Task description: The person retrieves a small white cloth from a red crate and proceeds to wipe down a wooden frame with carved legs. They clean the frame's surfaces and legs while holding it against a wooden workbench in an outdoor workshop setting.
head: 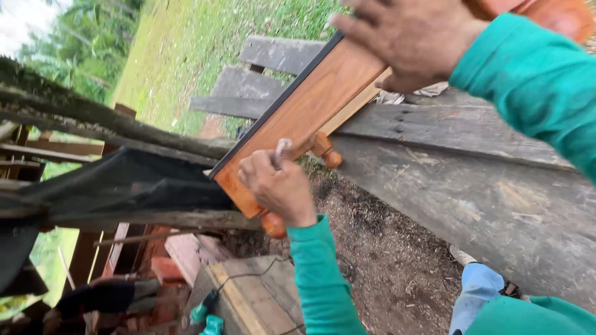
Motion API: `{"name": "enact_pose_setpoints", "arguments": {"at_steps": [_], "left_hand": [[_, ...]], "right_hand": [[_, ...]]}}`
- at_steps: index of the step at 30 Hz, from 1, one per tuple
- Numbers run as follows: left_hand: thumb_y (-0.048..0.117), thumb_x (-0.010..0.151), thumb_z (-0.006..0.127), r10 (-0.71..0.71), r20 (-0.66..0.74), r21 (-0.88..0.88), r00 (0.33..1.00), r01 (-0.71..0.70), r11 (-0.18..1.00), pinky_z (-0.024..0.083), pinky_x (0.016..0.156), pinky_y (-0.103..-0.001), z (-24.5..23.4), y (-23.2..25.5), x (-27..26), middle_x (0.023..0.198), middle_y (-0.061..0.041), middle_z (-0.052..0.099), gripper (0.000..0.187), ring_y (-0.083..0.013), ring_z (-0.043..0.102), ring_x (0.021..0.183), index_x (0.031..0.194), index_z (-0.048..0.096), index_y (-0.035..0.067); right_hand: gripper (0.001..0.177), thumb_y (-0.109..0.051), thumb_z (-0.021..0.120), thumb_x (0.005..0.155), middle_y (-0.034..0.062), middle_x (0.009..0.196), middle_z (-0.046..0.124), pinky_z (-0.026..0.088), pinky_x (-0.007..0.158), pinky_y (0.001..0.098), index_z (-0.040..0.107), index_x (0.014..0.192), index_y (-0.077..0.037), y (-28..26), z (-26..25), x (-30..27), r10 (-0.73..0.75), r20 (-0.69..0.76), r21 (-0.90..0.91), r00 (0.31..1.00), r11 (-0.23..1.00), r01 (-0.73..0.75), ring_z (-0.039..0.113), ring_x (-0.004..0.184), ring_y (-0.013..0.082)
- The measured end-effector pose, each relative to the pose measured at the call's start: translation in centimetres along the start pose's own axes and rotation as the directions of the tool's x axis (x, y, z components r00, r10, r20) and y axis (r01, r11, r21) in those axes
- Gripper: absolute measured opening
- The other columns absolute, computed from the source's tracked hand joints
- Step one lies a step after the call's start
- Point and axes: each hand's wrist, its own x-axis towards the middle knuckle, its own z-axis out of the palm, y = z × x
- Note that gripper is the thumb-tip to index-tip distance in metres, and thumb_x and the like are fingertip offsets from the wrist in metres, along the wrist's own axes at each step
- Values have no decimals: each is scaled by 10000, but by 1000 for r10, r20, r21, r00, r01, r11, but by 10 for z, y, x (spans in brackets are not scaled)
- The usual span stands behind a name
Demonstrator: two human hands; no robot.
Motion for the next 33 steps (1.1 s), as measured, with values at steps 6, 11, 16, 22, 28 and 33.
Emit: {"name": "enact_pose_setpoints", "arguments": {"at_steps": [6, 11, 16, 22, 28, 33], "left_hand": [[191, 823, 866, -383, -92, 25, 919, 387, 922, 456, 714, -489, -10, -62, -12, 782, -124, 590, 363, -348, 569, 758, 737, 549, 37], [158, 860, 841, -171, -139, -16, 975, 171, 985, 479, 756, -462, 6, -27, 0, 817, -107, 607, 318, -329, 598, 808, 756, 560, 52], [126, 870, 844, -227, -57, -129, 972, 219, 967, 489, 686, -408, -33, -70, -9, 823, -114, 619, 251, -251, 595, 737, 804, 622, 30], [152, 827, 873, -368, 68, -7, 927, 369, 929, 461, 624, -401, -48, -67, -30, 714, -100, 587, 331, -237, 540, 634, 762, 581, 11], [127, 850, 828, -413, 182, -44, 893, 427, 903, 448, 565, -367, -51, -70, -28, 640, -65, 567, 306, -179, 507, 572, 744, 564, 15], [112, 837, 819, -354, 105, -92, 929, 363, 927, 455, 569, -349, -42, -72, -22, 660, -56, 586, 283, -148, 528, 589, 738, 569, 24]], "right_hand": [[888, -271, 797, 552, 108, 1221, 595, 526, 968, 428, 567, 1388, -79, -25, -4, 20, -101, -119, 152, 988, 981, 119, 575, 1184, 303], [835, -191, 783, 593, 102, 1179, 619, 523, 900, 430, 564, 1391, -76, -18, 2, 24, -66, 21, 205, 998, 977, 60, 616, 1127, 293], [843, -204, 791, 581, 155, 1164, 624, 523, 935, 436, 567, 1381, -60, -21, 11, 22, -61, -37, 232, 997, 970, 68, 622, 1127, 331], [749, -210, 816, 594, 163, 1128, 623, 523, 912, 457, 584, 1286, -38, -55, -1, 39, -73, 156, 255, 985, 967, 32, 625, 1117, 321], [745, -262, 815, 582, 116, 1052, 621, 535, 872, 399, 620, 1269, -47, -66, 4, 50, -199, -93, 330, 976, 918, 219, 638, 1030, 285], [617, -259, 802, 654, 70, 1066, 618, 527, 897, 371, 637, 1224, -91, -64, 5, 48, -177, -136, 253, 975, 945, 206, 626, 1070, 253]]}}
